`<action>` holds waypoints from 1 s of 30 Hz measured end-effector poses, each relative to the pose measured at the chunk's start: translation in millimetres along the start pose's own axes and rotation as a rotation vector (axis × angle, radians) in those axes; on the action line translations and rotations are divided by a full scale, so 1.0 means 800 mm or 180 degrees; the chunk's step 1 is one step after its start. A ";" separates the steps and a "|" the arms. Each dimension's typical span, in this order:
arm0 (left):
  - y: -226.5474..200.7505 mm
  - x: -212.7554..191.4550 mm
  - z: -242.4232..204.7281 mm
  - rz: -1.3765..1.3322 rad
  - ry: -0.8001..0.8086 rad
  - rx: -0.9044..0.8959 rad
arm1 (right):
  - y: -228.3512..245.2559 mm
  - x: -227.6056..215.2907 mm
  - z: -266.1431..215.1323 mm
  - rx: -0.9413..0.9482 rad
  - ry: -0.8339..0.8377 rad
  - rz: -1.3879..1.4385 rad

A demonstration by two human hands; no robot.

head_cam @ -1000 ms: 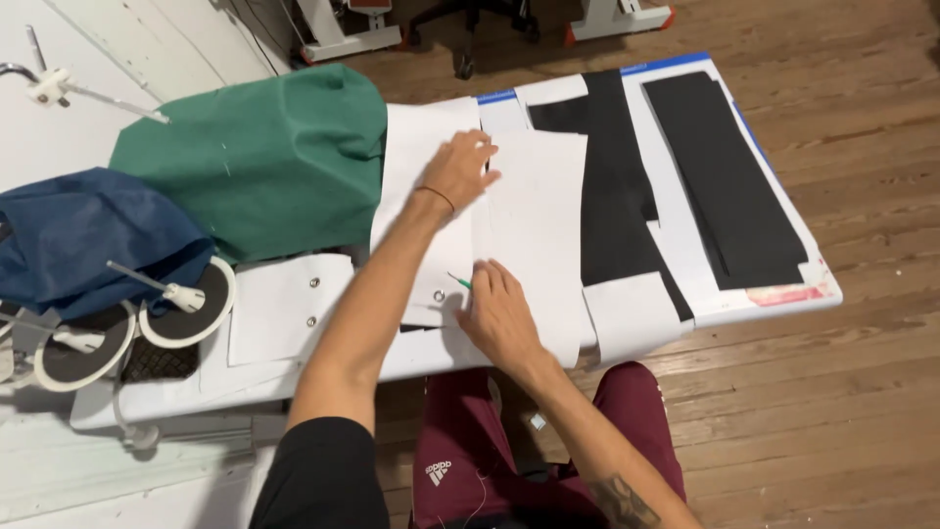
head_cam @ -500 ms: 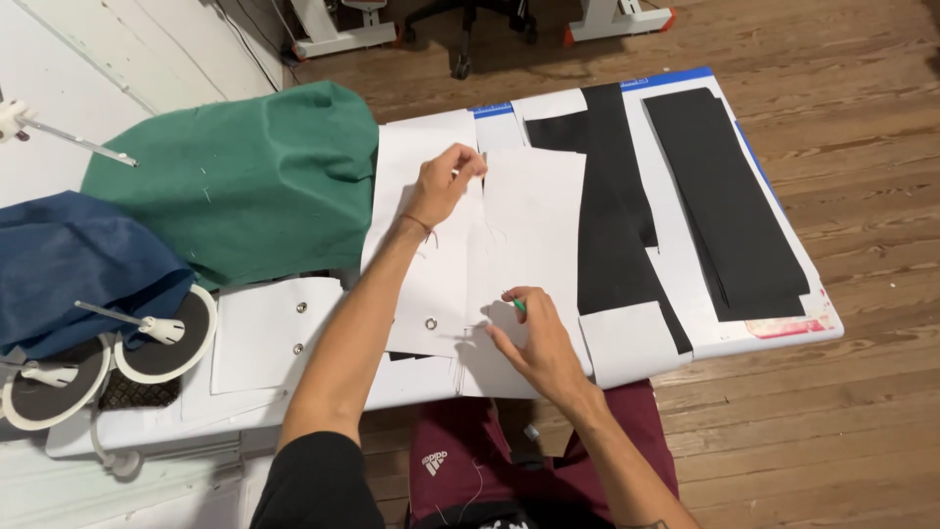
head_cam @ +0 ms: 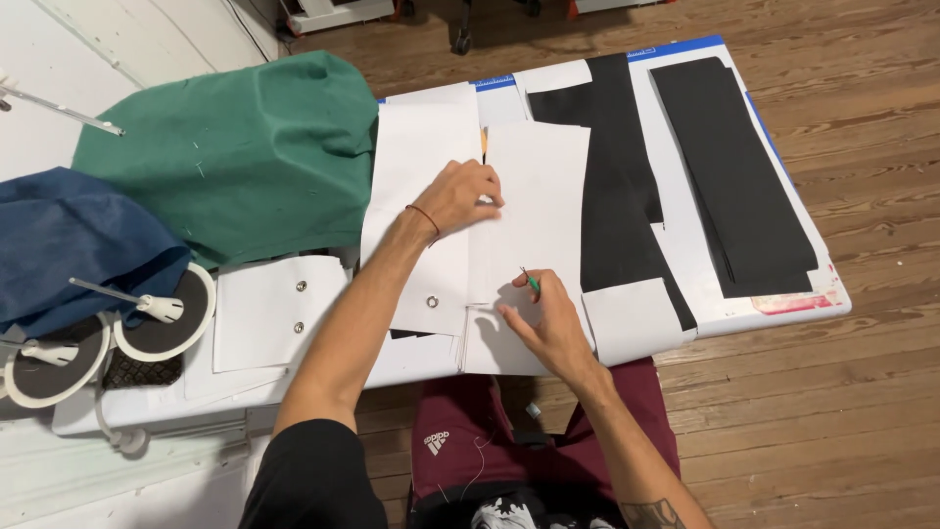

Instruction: Marking and aligning paper patterns on a sewing machine table

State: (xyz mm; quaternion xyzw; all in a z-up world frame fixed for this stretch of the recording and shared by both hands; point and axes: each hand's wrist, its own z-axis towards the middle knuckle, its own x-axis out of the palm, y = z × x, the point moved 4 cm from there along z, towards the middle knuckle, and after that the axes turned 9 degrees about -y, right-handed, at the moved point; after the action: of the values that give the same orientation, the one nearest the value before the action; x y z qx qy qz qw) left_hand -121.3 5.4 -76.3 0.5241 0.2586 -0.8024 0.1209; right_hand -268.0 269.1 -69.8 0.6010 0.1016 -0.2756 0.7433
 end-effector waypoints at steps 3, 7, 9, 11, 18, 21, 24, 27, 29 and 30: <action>-0.003 0.005 0.003 0.0159 -0.0214 0.0029 | -0.013 0.009 -0.005 -0.0062 -0.0044 -0.0054; -0.013 -0.020 0.009 -0.0593 -0.0356 -0.0528 | -0.021 0.010 -0.007 0.0038 -0.0027 -0.0028; -0.021 -0.043 0.011 -0.1747 -0.0434 -0.0965 | -0.026 0.010 -0.005 0.0156 -0.0027 0.0113; 0.006 -0.016 0.020 -0.1811 -0.0535 -0.0921 | -0.028 0.009 -0.005 0.0180 -0.0037 0.0151; -0.029 -0.062 0.005 -0.0424 -0.0182 -0.0576 | -0.024 0.009 -0.002 0.0338 0.0019 0.0234; 0.022 -0.013 0.010 0.0342 0.0310 -0.0521 | -0.020 0.009 -0.002 0.0209 -0.0035 0.0179; 0.043 0.008 0.012 0.0579 0.0450 -0.0631 | -0.024 0.014 -0.001 -0.0100 -0.0120 0.0100; 0.054 0.037 0.007 0.0779 0.0425 -0.0534 | -0.025 0.017 -0.010 -0.0115 -0.0054 -0.0207; 0.052 0.036 0.008 0.1016 0.0367 -0.0353 | -0.029 0.019 -0.006 -0.0169 -0.0078 -0.0222; 0.048 0.038 0.005 0.1249 0.0309 -0.0203 | -0.030 0.020 -0.008 -0.0227 -0.0070 -0.0229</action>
State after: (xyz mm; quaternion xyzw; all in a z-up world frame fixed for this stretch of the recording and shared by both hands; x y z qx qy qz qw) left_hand -119.0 -26.3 -113.4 0.5984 0.1824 -0.7286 0.2789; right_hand -266.6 267.8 -99.5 0.5670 0.1248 -0.3049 0.7550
